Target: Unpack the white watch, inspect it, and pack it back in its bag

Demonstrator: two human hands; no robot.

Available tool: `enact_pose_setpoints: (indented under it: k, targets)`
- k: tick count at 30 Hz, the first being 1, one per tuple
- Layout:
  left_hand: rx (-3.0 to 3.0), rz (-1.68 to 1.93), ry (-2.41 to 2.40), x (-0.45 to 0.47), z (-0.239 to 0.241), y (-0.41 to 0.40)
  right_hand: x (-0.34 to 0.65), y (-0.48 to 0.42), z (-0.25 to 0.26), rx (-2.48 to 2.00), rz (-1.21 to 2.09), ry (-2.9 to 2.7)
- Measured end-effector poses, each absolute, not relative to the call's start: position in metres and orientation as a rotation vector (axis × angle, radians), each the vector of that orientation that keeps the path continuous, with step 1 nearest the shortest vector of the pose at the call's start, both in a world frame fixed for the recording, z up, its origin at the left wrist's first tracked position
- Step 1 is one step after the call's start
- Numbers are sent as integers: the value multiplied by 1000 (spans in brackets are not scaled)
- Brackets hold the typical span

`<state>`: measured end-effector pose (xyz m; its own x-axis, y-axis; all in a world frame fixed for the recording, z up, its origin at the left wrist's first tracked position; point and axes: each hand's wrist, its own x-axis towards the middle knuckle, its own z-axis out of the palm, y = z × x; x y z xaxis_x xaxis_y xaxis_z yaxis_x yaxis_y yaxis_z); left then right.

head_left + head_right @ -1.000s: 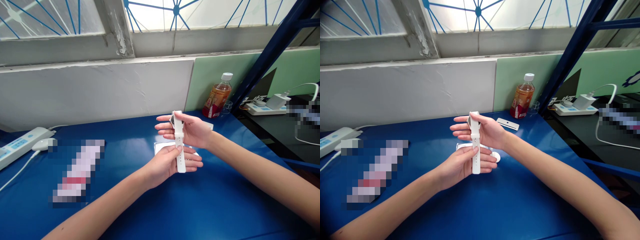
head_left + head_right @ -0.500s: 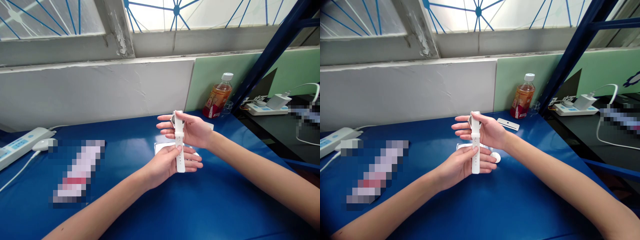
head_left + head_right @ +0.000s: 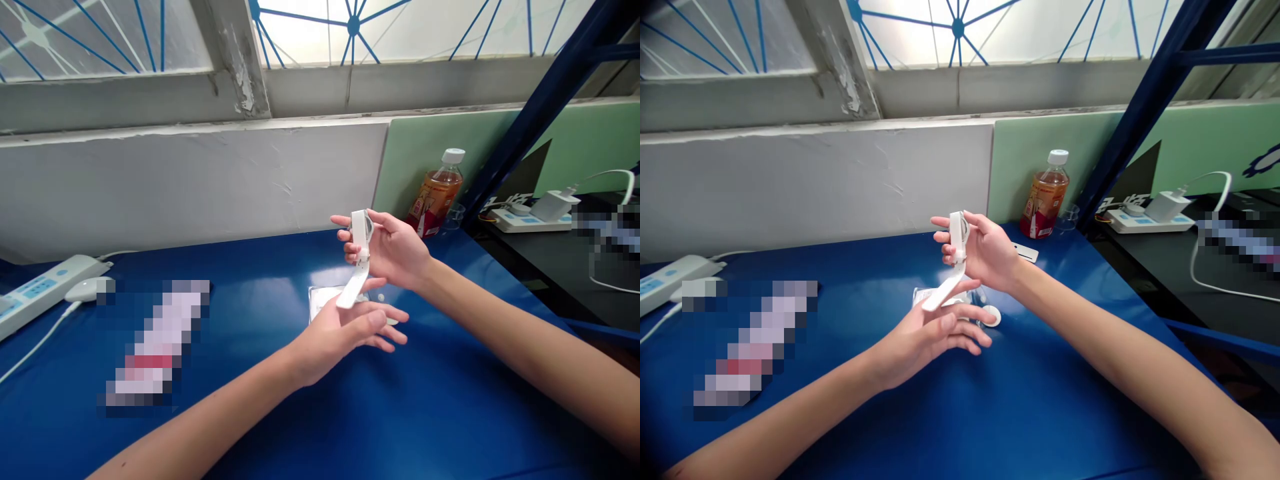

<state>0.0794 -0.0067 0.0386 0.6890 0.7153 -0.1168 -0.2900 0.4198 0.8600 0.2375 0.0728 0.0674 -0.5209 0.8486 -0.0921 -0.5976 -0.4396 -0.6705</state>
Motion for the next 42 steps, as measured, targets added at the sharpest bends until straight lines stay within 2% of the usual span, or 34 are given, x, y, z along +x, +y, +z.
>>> enact_pose_setpoints:
  k: [6, 13, 18, 25, 31, 34, 39, 42]
  targets:
    - [945, 843, 689, 80, 37, -1, 233, 74, 65, -544, 1868, -710]
    - [1013, 959, 769, 80, 42, 5, 227, 65, 58, -653, 1626, -1207]
    - [994, 942, 794, 79, 41, 6, 225, 62, 55, -723, 1365, -1339]
    - [1023, 988, 837, 79, 41, 8, 227, 64, 54, -788, 1356, -1387]
    - [1047, 871, 788, 79, 37, 6, 226, 63, 51, -794, 1344, -1415]
    - [1054, 833, 741, 80, 37, 3, 224, 61, 52, -746, 1430, -1412]
    - [1042, 817, 728, 82, 36, 1, 224, 61, 57, -549, 1917, -1186]
    - [975, 773, 751, 81, 34, 3, 227, 63, 60, -495, 2063, -1126]
